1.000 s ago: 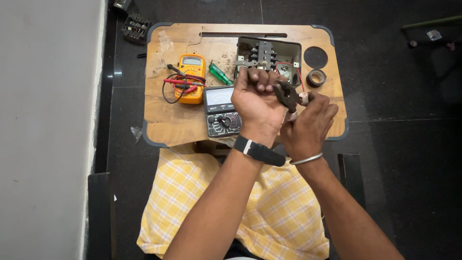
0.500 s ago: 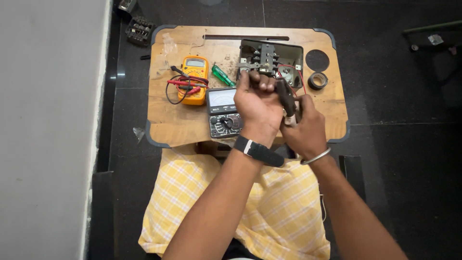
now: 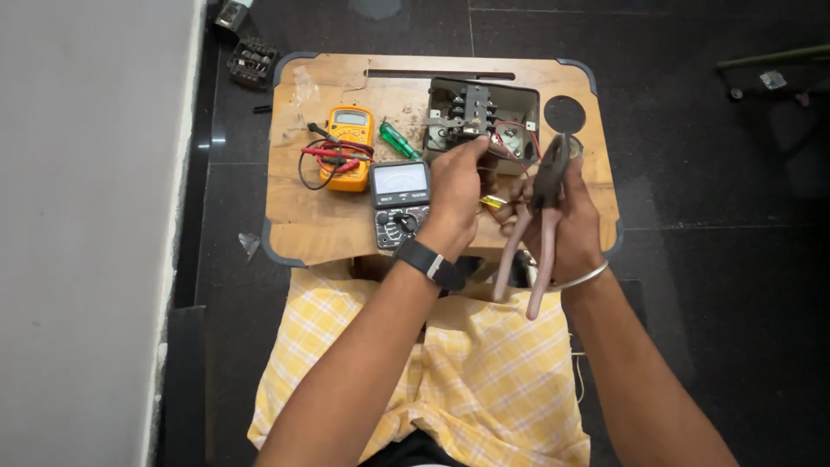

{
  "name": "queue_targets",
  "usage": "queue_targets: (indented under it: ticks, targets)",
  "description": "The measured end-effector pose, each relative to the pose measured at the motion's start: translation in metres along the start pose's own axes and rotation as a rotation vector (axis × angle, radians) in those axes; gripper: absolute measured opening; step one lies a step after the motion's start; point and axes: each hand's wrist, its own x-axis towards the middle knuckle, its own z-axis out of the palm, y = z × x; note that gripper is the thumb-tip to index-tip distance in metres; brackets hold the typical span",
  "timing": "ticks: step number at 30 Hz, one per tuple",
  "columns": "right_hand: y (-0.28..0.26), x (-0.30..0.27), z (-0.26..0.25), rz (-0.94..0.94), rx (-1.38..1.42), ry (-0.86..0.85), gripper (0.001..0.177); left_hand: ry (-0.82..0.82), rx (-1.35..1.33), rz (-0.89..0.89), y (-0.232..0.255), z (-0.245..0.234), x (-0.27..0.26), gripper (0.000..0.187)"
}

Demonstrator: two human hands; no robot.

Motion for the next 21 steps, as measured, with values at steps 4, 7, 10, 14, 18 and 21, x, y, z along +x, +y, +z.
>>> queue_targets:
  ticks: [4, 7, 10, 14, 18, 21]
  targets:
    - [0.004, 0.000, -0.004, -0.107, -0.041, -0.054, 0.058, -0.015, 0.032, 0.040, 0.010, -0.003, -0.009, 0.028]
    - [-0.006, -0.005, 0.015, -0.094, -0.147, 0.033, 0.040, -0.018, 0.158, 0.024, 0.021, -0.010, -0.017, 0.028]
    - [-0.005, -0.001, 0.007, -0.115, -0.087, 0.044, 0.032, 0.002, 0.322, -0.028, 0.019, -0.018, -0.029, 0.036]
    - [0.003, -0.004, 0.018, -0.191, -0.268, 0.017, 0.028, 0.029, 0.041, -0.255, 0.015, -0.008, -0.043, 0.043]
    - [0.021, 0.000, 0.010, -0.202, -0.448, 0.035, 0.023, 0.148, -0.592, -0.334, 0.018, 0.016, -0.026, 0.043]
    - [0.032, 0.008, 0.000, -0.261, -0.404, 0.119, 0.021, 0.266, -0.708, -0.190, -0.023, 0.012, 0.017, 0.042]
